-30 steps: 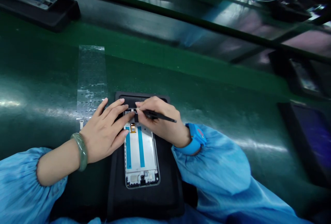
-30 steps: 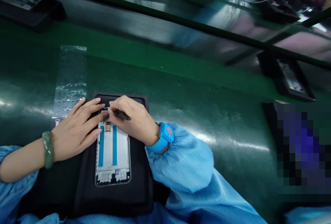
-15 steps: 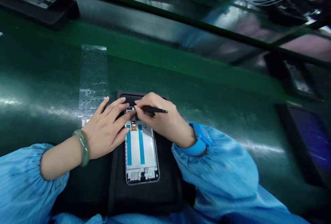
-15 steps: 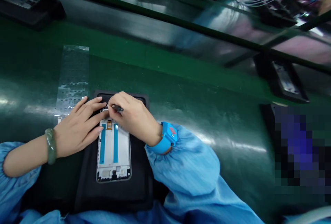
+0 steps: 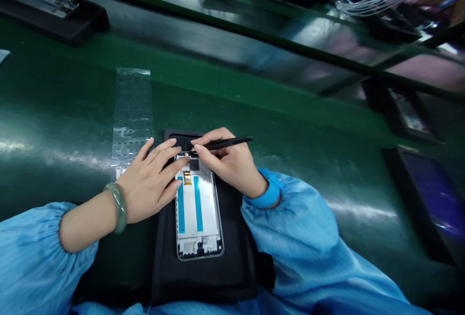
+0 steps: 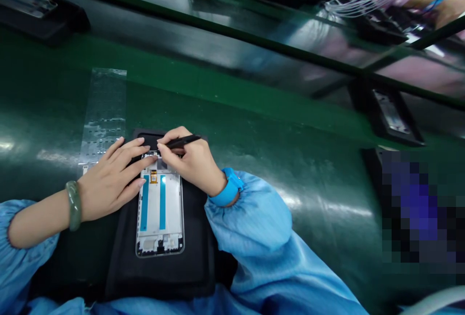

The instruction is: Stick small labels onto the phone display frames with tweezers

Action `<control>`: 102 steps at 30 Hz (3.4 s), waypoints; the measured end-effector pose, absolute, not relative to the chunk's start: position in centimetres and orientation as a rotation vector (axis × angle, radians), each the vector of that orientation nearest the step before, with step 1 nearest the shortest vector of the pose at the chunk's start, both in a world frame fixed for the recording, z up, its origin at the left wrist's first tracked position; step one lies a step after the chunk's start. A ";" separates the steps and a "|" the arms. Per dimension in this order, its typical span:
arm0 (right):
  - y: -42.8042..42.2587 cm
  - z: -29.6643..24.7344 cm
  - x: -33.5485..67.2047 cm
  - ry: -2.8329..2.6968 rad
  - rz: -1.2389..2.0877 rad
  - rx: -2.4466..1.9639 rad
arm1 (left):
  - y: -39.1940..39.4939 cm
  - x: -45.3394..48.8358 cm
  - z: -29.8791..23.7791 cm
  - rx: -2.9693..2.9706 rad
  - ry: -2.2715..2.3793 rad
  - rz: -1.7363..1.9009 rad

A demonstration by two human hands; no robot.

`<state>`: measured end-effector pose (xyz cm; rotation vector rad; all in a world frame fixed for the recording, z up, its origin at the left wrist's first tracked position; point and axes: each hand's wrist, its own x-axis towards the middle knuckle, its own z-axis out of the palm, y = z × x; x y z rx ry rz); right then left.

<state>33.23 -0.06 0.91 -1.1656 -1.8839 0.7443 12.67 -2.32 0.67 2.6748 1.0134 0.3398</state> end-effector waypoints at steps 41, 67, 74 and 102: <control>-0.4 1.2 33.3 -1.897 0.647 -1.086 | -2.3 12.4 0.3 2.703 0.994 0.351; -0.3 1.5 33.0 -1.872 0.622 -1.178 | -2.2 12.3 0.4 2.684 0.993 0.323; -0.1 0.9 32.9 -1.749 0.719 -1.208 | -2.2 12.4 0.4 2.698 0.989 0.333; -0.7 1.2 32.5 -2.076 0.474 -1.003 | -2.3 12.3 0.3 2.677 0.991 0.372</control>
